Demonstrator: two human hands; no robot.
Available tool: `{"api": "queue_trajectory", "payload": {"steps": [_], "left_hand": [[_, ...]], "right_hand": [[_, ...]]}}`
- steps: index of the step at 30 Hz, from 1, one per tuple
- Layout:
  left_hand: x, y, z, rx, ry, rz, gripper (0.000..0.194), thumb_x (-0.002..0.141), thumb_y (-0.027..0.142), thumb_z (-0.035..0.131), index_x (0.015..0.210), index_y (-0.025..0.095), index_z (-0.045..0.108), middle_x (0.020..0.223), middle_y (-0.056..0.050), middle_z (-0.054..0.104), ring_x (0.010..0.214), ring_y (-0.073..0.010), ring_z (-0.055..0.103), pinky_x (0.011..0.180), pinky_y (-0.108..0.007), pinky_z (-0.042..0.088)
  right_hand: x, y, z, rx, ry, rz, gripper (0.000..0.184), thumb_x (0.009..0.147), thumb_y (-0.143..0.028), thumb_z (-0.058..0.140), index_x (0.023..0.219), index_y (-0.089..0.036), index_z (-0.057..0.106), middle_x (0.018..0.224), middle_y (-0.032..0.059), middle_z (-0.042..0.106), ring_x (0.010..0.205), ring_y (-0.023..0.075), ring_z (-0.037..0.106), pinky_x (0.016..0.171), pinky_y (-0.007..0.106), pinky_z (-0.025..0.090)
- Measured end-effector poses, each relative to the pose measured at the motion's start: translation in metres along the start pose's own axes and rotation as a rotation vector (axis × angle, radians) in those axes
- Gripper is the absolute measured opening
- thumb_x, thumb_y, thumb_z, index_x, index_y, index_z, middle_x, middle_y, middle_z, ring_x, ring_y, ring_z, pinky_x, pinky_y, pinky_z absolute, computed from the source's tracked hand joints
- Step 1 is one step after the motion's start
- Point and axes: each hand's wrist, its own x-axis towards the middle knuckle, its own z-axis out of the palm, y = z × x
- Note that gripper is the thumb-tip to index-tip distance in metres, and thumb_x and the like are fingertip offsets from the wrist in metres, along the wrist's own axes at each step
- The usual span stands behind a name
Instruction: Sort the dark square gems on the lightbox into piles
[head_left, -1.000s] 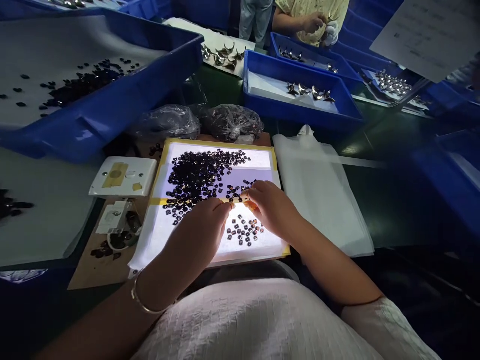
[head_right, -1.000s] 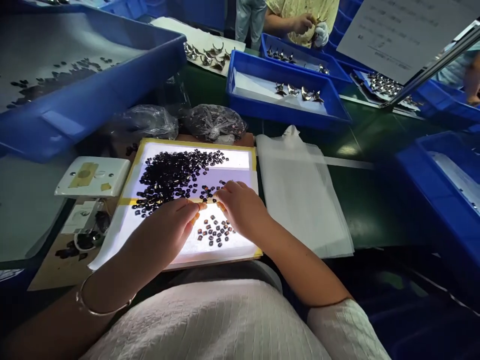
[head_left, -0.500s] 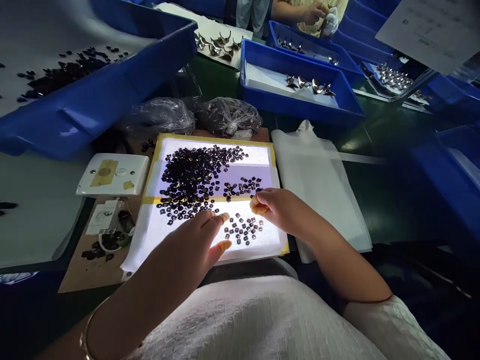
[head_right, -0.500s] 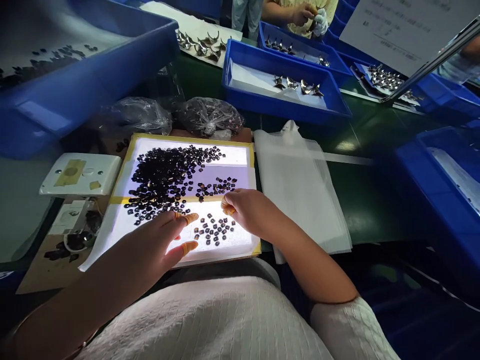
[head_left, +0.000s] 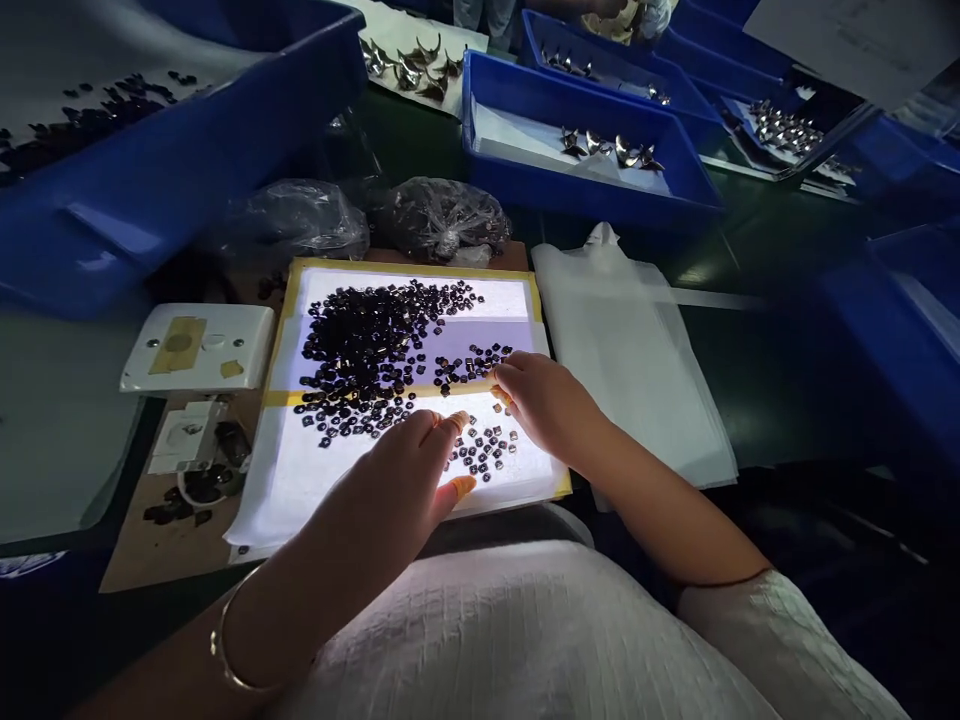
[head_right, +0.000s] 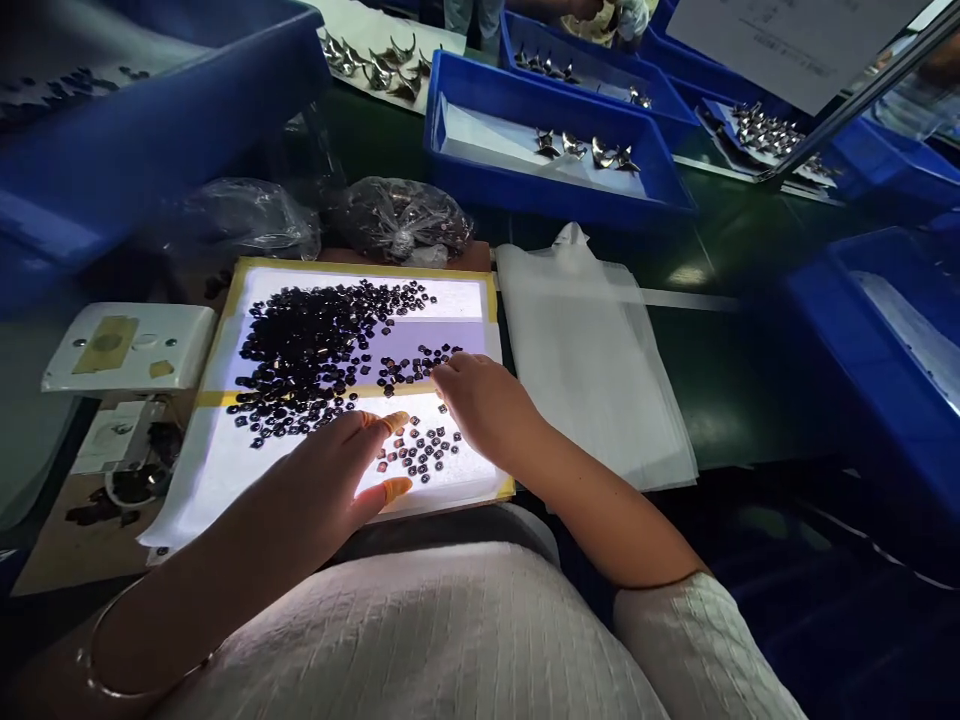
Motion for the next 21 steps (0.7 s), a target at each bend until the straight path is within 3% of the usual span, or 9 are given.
{"api": "queue_trajectory", "payload": {"steps": [5, 10, 15, 18, 21], "left_hand": [[-0.004, -0.001, -0.004, 0.062, -0.019, -0.007, 0.052, 0.101, 0.033, 0.057, 0.145, 0.011, 0.043, 0.106, -0.012, 0.060, 0.092, -0.0266, 0.066, 0.078, -0.041, 0.061], [0.007, -0.002, 0.005, -0.006, -0.036, -0.013, 0.048, 0.098, 0.030, 0.062, 0.140, 0.013, 0.048, 0.107, -0.012, 0.063, 0.093, -0.0264, 0.066, 0.083, -0.043, 0.061], [0.019, 0.000, 0.010, -0.030, -0.035, 0.021, 0.044, 0.096, 0.026, 0.065, 0.135, 0.010, 0.053, 0.108, -0.014, 0.064, 0.097, -0.0285, 0.067, 0.088, -0.046, 0.060], [0.017, 0.002, 0.005, -0.040, -0.034, 0.037, 0.046, 0.098, 0.029, 0.063, 0.138, 0.010, 0.051, 0.108, -0.013, 0.063, 0.097, -0.0279, 0.067, 0.088, -0.046, 0.060], [0.008, 0.003, -0.003, -0.026, -0.042, 0.030, 0.053, 0.102, 0.039, 0.056, 0.146, 0.012, 0.045, 0.109, -0.013, 0.063, 0.099, -0.0282, 0.066, 0.089, -0.047, 0.060]], "right_hand": [[-0.022, 0.014, -0.016, 0.366, -0.071, 0.100, 0.021, 0.088, 0.000, 0.056, 0.089, -0.019, 0.064, 0.092, 0.0021, 0.070, 0.081, 0.0140, 0.062, 0.073, 0.027, 0.045], [-0.024, 0.019, -0.010, 0.247, -0.032, 0.092, 0.020, 0.089, 0.000, 0.056, 0.089, -0.017, 0.066, 0.095, 0.0050, 0.065, 0.081, 0.0147, 0.058, 0.073, 0.028, 0.044], [-0.023, 0.002, -0.002, 0.184, -0.067, 0.002, 0.028, 0.089, 0.003, 0.049, 0.099, -0.014, 0.069, 0.096, 0.0082, 0.061, 0.083, 0.0173, 0.056, 0.073, 0.030, 0.045], [-0.034, -0.003, -0.005, 0.236, -0.103, -0.055, 0.026, 0.092, -0.001, 0.049, 0.100, -0.014, 0.070, 0.095, 0.0082, 0.062, 0.084, 0.0187, 0.058, 0.073, 0.032, 0.047], [-0.051, 0.009, -0.010, 0.374, 0.004, -0.068, 0.031, 0.097, -0.005, 0.045, 0.110, -0.018, 0.070, 0.100, 0.0080, 0.065, 0.088, 0.0192, 0.062, 0.074, 0.033, 0.052]]}}
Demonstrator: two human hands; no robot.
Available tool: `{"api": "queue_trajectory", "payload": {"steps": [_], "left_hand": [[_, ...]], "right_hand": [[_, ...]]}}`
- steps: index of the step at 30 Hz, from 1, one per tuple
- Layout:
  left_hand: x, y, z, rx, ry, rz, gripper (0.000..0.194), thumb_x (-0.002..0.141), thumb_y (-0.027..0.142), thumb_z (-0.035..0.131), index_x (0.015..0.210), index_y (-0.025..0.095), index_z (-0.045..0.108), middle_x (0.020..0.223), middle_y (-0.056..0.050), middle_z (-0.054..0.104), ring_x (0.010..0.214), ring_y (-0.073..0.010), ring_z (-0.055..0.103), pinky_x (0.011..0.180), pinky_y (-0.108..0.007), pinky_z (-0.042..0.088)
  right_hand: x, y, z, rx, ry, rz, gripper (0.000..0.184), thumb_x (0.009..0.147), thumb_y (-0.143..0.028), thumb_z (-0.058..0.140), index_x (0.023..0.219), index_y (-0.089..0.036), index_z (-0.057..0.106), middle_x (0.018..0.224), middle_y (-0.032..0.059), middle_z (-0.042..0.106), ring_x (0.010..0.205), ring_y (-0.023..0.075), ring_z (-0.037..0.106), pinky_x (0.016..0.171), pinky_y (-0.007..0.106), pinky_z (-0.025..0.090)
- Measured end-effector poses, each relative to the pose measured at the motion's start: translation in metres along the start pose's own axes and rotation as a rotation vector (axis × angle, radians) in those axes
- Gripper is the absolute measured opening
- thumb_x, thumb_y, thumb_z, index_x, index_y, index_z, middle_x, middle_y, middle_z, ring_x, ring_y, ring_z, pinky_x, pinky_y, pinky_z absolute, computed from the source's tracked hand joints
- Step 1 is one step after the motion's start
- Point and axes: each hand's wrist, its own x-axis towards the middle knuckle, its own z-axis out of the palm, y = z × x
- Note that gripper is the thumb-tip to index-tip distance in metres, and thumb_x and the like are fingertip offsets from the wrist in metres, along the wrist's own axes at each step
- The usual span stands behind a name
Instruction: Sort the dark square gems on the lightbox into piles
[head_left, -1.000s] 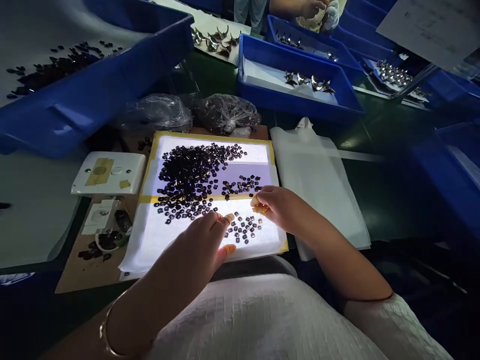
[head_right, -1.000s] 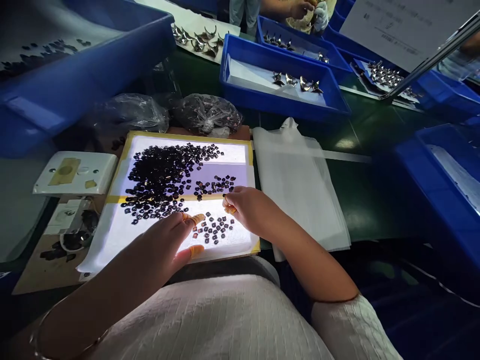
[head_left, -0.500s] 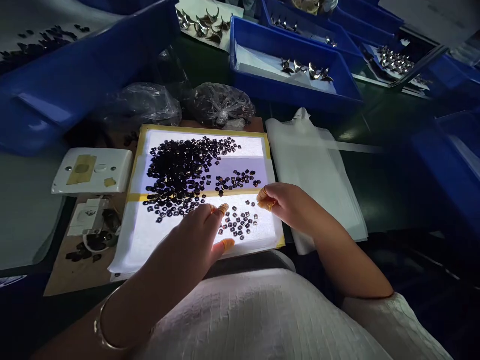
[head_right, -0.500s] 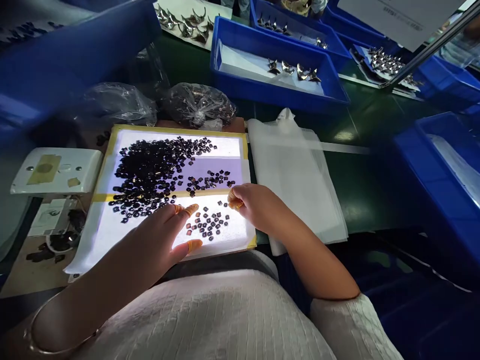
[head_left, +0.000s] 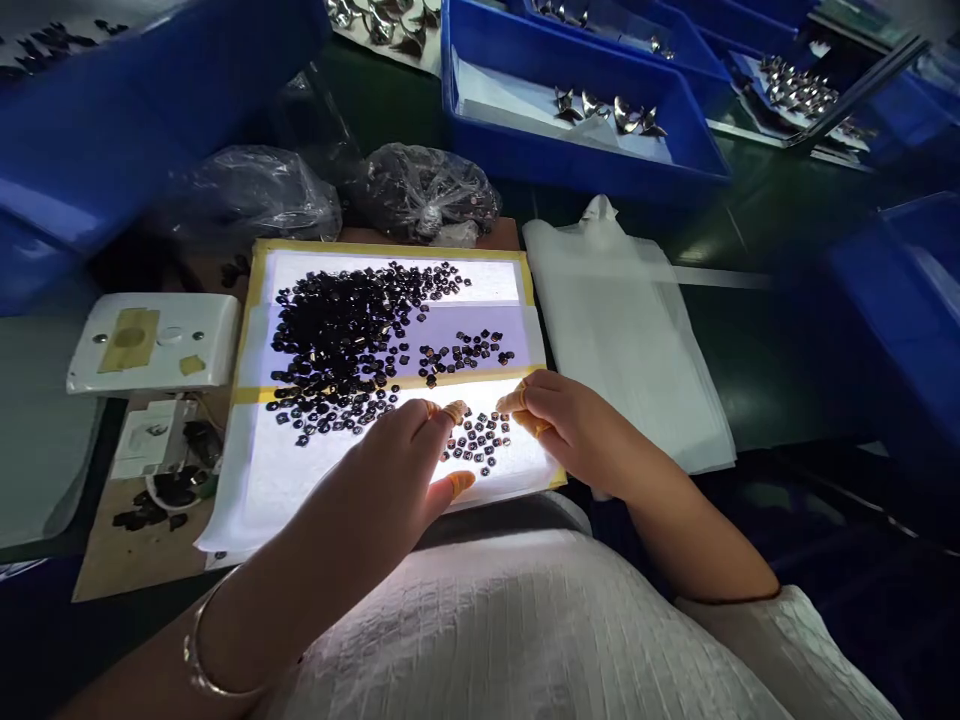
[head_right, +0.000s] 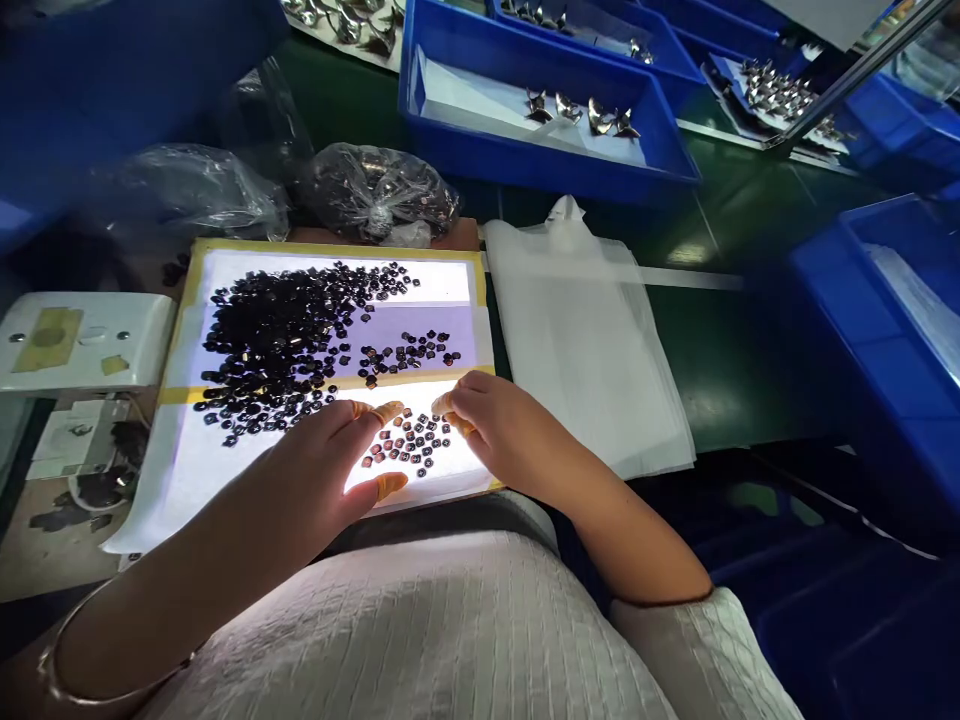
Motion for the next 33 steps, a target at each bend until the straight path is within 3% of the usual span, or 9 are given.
{"api": "queue_trajectory", "payload": {"steps": [2, 5, 10, 14, 17, 21, 25, 29, 33], "left_hand": [[-0.009, -0.001, -0.003, 0.001, -0.016, -0.046, 0.054, 0.104, 0.044, 0.050, 0.150, 0.014, 0.042, 0.107, -0.012, 0.062, 0.094, -0.0273, 0.065, 0.084, -0.045, 0.061], [-0.022, -0.004, -0.003, -0.023, -0.040, -0.143, 0.053, 0.106, 0.045, 0.044, 0.151, 0.017, 0.042, 0.107, -0.011, 0.061, 0.089, -0.0261, 0.066, 0.079, -0.043, 0.061], [-0.029, -0.006, 0.002, -0.047, -0.076, -0.180, 0.054, 0.107, 0.050, 0.038, 0.149, 0.016, 0.044, 0.101, -0.009, 0.063, 0.086, -0.0256, 0.067, 0.072, -0.041, 0.060], [-0.022, -0.003, 0.005, -0.077, -0.088, -0.178, 0.052, 0.108, 0.049, 0.038, 0.146, 0.015, 0.046, 0.098, -0.008, 0.064, 0.085, -0.0245, 0.067, 0.072, -0.040, 0.058], [-0.018, -0.001, 0.006, -0.095, -0.092, -0.185, 0.049, 0.108, 0.046, 0.039, 0.146, 0.016, 0.046, 0.096, -0.007, 0.062, 0.084, -0.0236, 0.065, 0.072, -0.039, 0.057], [-0.020, -0.003, 0.004, -0.121, -0.111, -0.200, 0.050, 0.108, 0.046, 0.041, 0.150, 0.019, 0.042, 0.098, -0.006, 0.060, 0.084, -0.0232, 0.062, 0.074, -0.039, 0.057], [-0.027, -0.007, 0.000, -0.122, -0.122, -0.266, 0.052, 0.106, 0.050, 0.044, 0.150, 0.022, 0.042, 0.100, -0.007, 0.060, 0.085, -0.0241, 0.061, 0.076, -0.040, 0.057], [-0.030, -0.008, -0.001, -0.114, -0.120, -0.302, 0.052, 0.105, 0.052, 0.044, 0.149, 0.022, 0.045, 0.101, -0.008, 0.063, 0.088, -0.0257, 0.063, 0.079, -0.042, 0.057], [-0.029, -0.005, -0.001, -0.089, -0.131, -0.299, 0.052, 0.105, 0.048, 0.046, 0.149, 0.021, 0.046, 0.098, -0.007, 0.064, 0.085, -0.0259, 0.063, 0.075, -0.042, 0.057]], "right_hand": [[-0.014, 0.016, -0.007, -0.011, 0.201, 0.077, 0.033, 0.100, -0.010, 0.044, 0.118, -0.021, 0.069, 0.108, 0.0096, 0.067, 0.096, 0.0218, 0.065, 0.079, 0.037, 0.055], [-0.036, 0.048, -0.009, -0.238, 0.457, 0.205, 0.036, 0.101, -0.016, 0.043, 0.127, -0.021, 0.067, 0.124, 0.0146, 0.066, 0.116, 0.0301, 0.063, 0.098, 0.052, 0.054], [-0.059, 0.077, 0.017, -0.386, 0.332, 0.225, 0.042, 0.103, -0.018, 0.042, 0.142, -0.018, 0.057, 0.144, 0.0189, 0.058, 0.142, 0.0361, 0.049, 0.116, 0.065, 0.043], [-0.061, 0.067, 0.039, -0.336, 0.291, 0.200, 0.043, 0.105, -0.018, 0.040, 0.145, -0.013, 0.053, 0.147, 0.0219, 0.055, 0.148, 0.0345, 0.043, 0.119, 0.063, 0.042], [-0.057, 0.060, 0.042, -0.288, 0.286, 0.191, 0.042, 0.103, -0.017, 0.042, 0.143, -0.013, 0.056, 0.147, 0.0213, 0.056, 0.148, 0.0339, 0.044, 0.119, 0.062, 0.042], [-0.059, 0.054, 0.029, -0.258, 0.392, 0.248, 0.035, 0.099, -0.020, 0.049, 0.131, -0.019, 0.065, 0.136, 0.0180, 0.063, 0.133, 0.0350, 0.057, 0.110, 0.062, 0.049], [-0.061, 0.037, 0.017, -0.173, 0.468, 0.256, 0.019, 0.096, -0.019, 0.059, 0.112, -0.022, 0.068, 0.111, 0.0119, 0.068, 0.104, 0.0277, 0.068, 0.088, 0.047, 0.060], [-0.052, 0.010, 0.021, -0.066, 0.248, 0.109, 0.006, 0.098, -0.021, 0.064, 0.104, -0.022, 0.064, 0.095, 0.0063, 0.067, 0.088, 0.0216, 0.067, 0.075, 0.036, 0.058], [-0.035, -0.008, 0.032, -0.212, 0.103, 0.017, 0.028, 0.091, -0.034, 0.079, 0.108, -0.018, 0.063, 0.099, 0.0085, 0.067, 0.088, 0.0235, 0.064, 0.070, 0.037, 0.055]]}}
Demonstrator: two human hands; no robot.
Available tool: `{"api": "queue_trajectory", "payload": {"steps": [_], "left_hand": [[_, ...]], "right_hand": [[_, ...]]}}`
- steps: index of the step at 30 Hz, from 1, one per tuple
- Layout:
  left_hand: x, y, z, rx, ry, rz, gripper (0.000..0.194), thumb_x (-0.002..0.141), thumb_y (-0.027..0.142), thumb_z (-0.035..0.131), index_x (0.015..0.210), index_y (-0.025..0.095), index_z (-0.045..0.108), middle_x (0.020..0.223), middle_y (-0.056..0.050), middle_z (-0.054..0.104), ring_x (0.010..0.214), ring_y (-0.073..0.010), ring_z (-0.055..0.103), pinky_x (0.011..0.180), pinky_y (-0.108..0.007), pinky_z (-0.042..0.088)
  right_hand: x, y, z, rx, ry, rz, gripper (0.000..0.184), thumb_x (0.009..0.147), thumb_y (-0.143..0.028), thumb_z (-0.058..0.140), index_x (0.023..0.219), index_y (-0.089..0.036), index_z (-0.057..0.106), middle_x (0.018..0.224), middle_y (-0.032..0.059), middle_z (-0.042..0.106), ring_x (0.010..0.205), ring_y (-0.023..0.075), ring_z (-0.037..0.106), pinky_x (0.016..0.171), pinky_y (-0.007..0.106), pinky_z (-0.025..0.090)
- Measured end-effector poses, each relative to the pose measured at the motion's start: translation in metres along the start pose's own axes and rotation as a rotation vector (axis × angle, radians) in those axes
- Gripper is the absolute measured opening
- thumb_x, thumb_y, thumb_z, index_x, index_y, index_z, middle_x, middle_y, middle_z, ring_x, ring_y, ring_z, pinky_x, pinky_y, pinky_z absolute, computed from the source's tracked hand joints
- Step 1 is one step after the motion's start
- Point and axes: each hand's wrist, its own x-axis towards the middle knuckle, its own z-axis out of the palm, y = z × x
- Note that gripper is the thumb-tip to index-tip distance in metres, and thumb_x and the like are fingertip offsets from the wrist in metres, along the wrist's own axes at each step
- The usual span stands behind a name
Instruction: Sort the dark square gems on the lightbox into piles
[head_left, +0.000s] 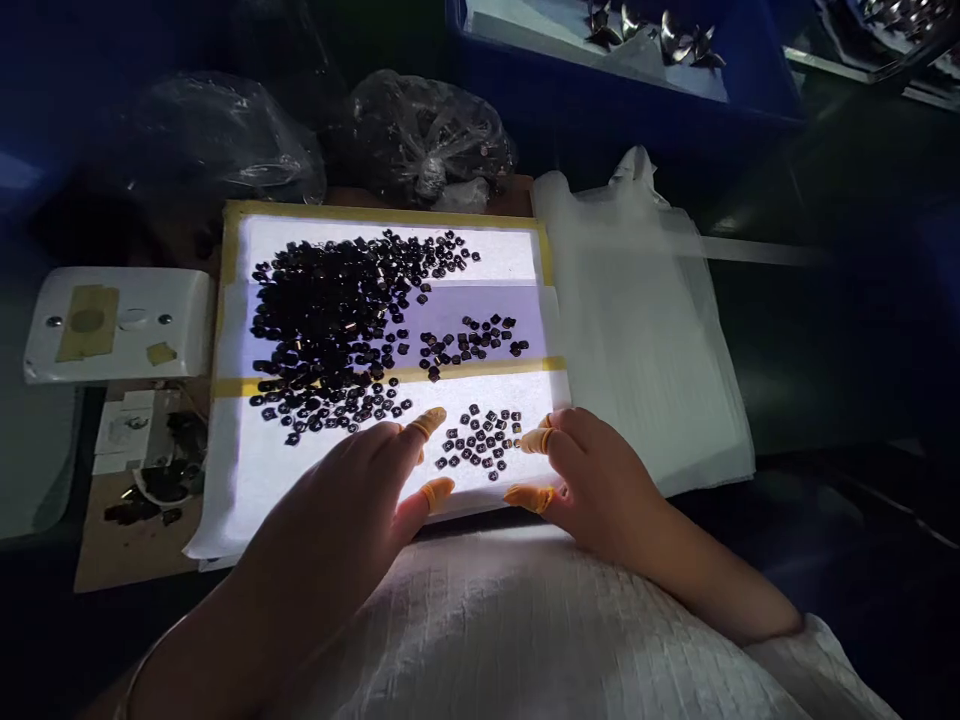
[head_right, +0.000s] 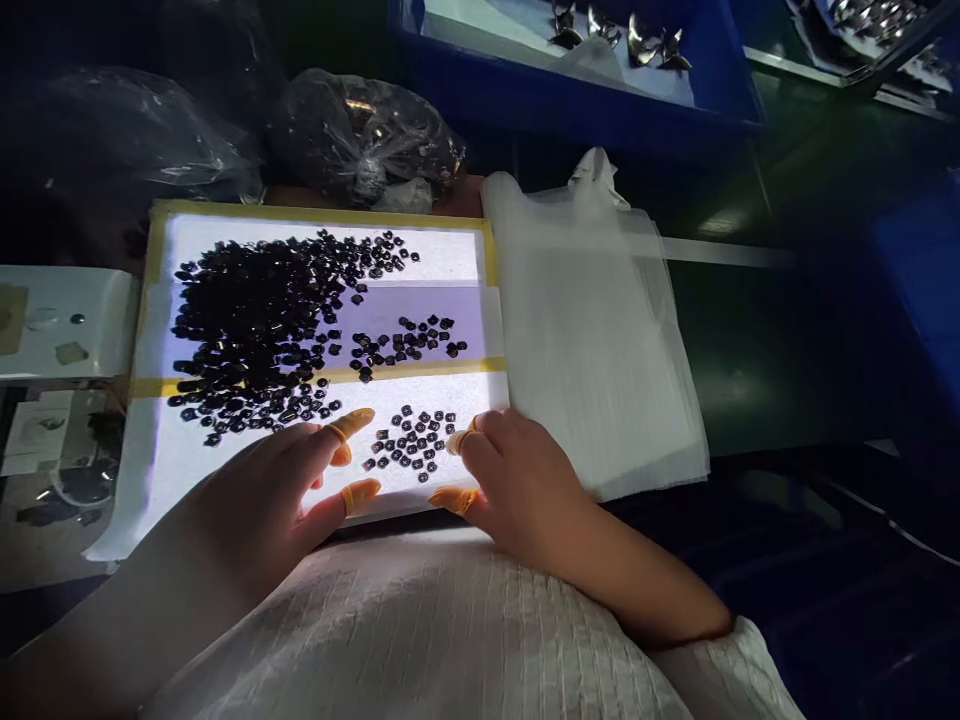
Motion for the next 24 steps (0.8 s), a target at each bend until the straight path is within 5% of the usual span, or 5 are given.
{"api": "queue_trajectory", "payload": {"steps": [8, 17, 24], "left_hand": [[0.003, 0.002, -0.003, 0.037, 0.043, 0.096, 0.052, 0.107, 0.046, 0.044, 0.148, 0.015, 0.045, 0.098, -0.009, 0.064, 0.084, -0.0252, 0.065, 0.073, -0.040, 0.056], [0.003, 0.002, -0.003, 0.000, 0.056, 0.121, 0.050, 0.107, 0.046, 0.044, 0.145, 0.013, 0.045, 0.095, -0.008, 0.062, 0.082, -0.0249, 0.064, 0.070, -0.040, 0.054], [0.000, 0.002, -0.003, -0.034, 0.055, 0.112, 0.050, 0.107, 0.044, 0.046, 0.147, 0.014, 0.043, 0.097, -0.008, 0.062, 0.086, -0.0256, 0.064, 0.074, -0.041, 0.055]], "right_hand": [[0.017, -0.006, 0.004, -0.168, -0.081, 0.022, 0.030, 0.087, -0.040, 0.082, 0.094, -0.017, 0.063, 0.092, 0.0068, 0.068, 0.078, 0.0221, 0.061, 0.062, 0.033, 0.044], [0.016, -0.006, -0.005, 0.100, -0.006, -0.084, 0.009, 0.100, -0.013, 0.059, 0.099, -0.016, 0.067, 0.090, 0.0044, 0.065, 0.082, 0.0169, 0.058, 0.073, 0.029, 0.047], [0.030, -0.029, 0.005, -0.180, -0.118, -0.165, 0.010, 0.093, -0.012, 0.064, 0.085, -0.019, 0.067, 0.085, 0.0041, 0.065, 0.079, 0.0205, 0.056, 0.067, 0.034, 0.040]]}}
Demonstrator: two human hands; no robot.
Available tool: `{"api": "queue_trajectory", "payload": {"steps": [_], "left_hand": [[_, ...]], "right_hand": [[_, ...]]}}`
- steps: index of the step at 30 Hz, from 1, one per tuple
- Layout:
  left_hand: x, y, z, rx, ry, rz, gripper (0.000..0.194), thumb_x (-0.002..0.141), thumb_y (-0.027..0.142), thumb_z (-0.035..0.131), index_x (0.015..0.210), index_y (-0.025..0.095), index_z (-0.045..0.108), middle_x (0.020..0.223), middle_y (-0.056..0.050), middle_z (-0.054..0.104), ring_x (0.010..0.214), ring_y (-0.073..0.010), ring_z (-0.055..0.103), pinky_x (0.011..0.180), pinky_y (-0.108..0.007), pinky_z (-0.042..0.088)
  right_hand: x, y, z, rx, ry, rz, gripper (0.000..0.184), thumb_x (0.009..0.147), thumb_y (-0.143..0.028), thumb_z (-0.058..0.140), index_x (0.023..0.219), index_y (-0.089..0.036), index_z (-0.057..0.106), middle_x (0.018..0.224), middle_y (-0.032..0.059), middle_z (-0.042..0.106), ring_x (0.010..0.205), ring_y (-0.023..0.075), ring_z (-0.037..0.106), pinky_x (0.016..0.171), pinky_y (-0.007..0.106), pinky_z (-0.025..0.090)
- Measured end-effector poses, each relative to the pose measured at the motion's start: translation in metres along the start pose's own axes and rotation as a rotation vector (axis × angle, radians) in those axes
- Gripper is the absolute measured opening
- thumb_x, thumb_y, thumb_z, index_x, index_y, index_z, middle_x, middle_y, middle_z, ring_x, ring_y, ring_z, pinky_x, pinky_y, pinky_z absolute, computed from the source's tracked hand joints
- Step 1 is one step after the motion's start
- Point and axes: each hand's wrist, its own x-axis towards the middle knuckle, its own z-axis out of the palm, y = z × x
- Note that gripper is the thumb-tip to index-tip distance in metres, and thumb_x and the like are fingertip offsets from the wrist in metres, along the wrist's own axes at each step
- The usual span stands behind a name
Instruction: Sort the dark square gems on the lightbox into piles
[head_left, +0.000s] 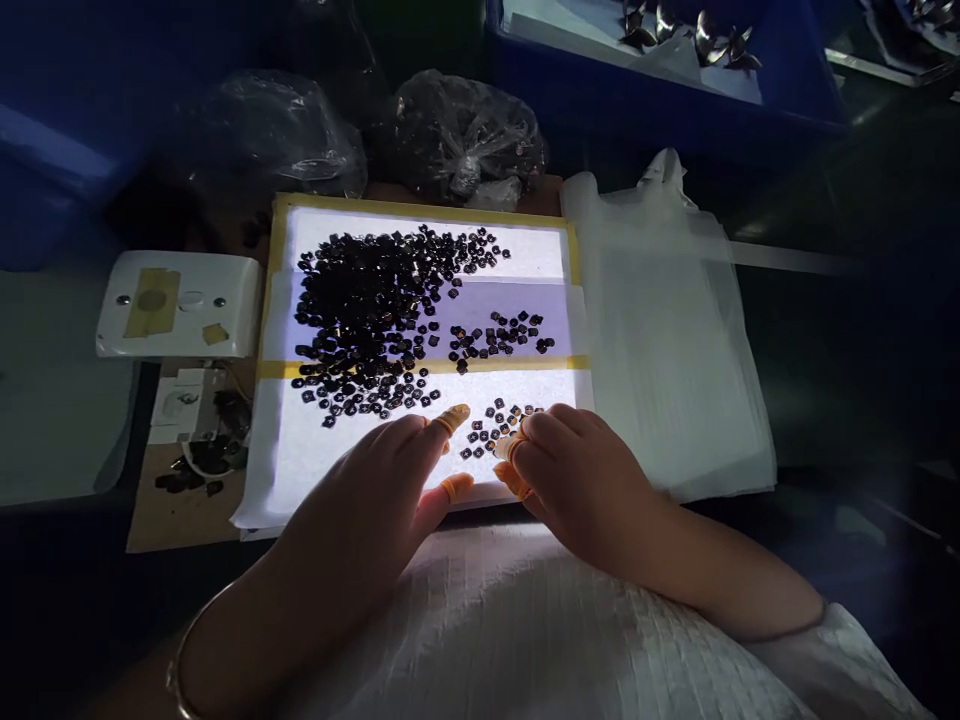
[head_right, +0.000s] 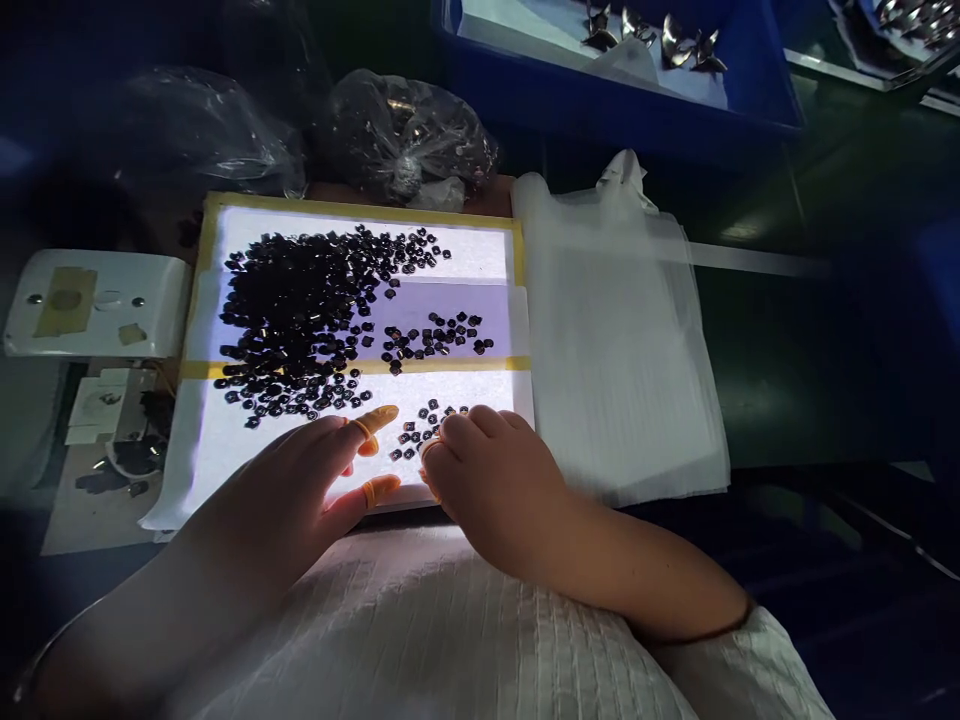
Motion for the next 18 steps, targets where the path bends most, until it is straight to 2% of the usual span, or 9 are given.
{"api": "queue_trajectory", "payload": {"steps": [6, 10, 12, 14, 16, 18], "left_hand": [[-0.008, -0.005, -0.002, -0.078, -0.011, -0.072, 0.037, 0.104, 0.040, 0.054, 0.134, 0.019, 0.053, 0.102, -0.008, 0.064, 0.093, -0.0261, 0.064, 0.081, -0.043, 0.055], [-0.012, -0.001, -0.009, -0.330, -0.045, -0.241, 0.032, 0.100, 0.047, 0.060, 0.123, 0.024, 0.063, 0.105, -0.006, 0.068, 0.091, -0.0245, 0.065, 0.080, -0.041, 0.056], [-0.013, 0.005, -0.013, -0.610, -0.127, -0.371, 0.029, 0.099, 0.049, 0.061, 0.117, 0.027, 0.067, 0.105, -0.006, 0.070, 0.090, -0.0231, 0.065, 0.077, -0.038, 0.056], [-0.011, 0.012, -0.014, -1.007, -0.252, -0.445, 0.032, 0.099, 0.051, 0.060, 0.118, 0.027, 0.069, 0.109, -0.008, 0.072, 0.094, -0.0235, 0.067, 0.080, -0.038, 0.056], [-0.008, 0.018, -0.013, -1.430, -0.393, -0.489, 0.041, 0.100, 0.057, 0.055, 0.122, 0.025, 0.069, 0.115, -0.012, 0.072, 0.101, -0.0258, 0.067, 0.089, -0.042, 0.056], [-0.005, 0.023, -0.008, -1.748, -0.508, -0.572, 0.048, 0.099, 0.061, 0.053, 0.120, 0.021, 0.072, 0.115, -0.014, 0.073, 0.105, -0.0271, 0.067, 0.096, -0.044, 0.054]], "right_hand": [[0.005, -0.004, 0.004, -0.110, -0.002, -0.009, 0.016, 0.084, -0.003, 0.064, 0.080, -0.018, 0.067, 0.083, 0.0040, 0.066, 0.079, 0.0206, 0.057, 0.066, 0.034, 0.039], [0.002, 0.002, 0.003, 0.013, 0.034, -0.022, 0.012, 0.089, -0.007, 0.062, 0.085, -0.017, 0.067, 0.086, 0.0052, 0.066, 0.079, 0.0199, 0.057, 0.067, 0.034, 0.043], [0.000, 0.003, -0.003, 0.165, 0.114, -0.017, 0.012, 0.094, -0.011, 0.060, 0.086, -0.017, 0.067, 0.085, 0.0041, 0.065, 0.077, 0.0178, 0.056, 0.069, 0.032, 0.045], [-0.002, 0.001, -0.011, 0.314, 0.191, -0.027, 0.012, 0.098, -0.013, 0.059, 0.090, -0.017, 0.067, 0.083, 0.0027, 0.063, 0.076, 0.0156, 0.055, 0.070, 0.030, 0.047], [-0.002, -0.001, -0.020, 0.428, 0.161, -0.095, 0.008, 0.100, -0.017, 0.061, 0.097, -0.018, 0.068, 0.084, 0.0016, 0.062, 0.076, 0.0144, 0.054, 0.071, 0.028, 0.048], [0.002, -0.001, -0.027, 0.508, 0.062, -0.179, 0.007, 0.102, -0.022, 0.062, 0.102, -0.019, 0.069, 0.086, 0.0009, 0.062, 0.077, 0.0136, 0.055, 0.072, 0.027, 0.048]]}}
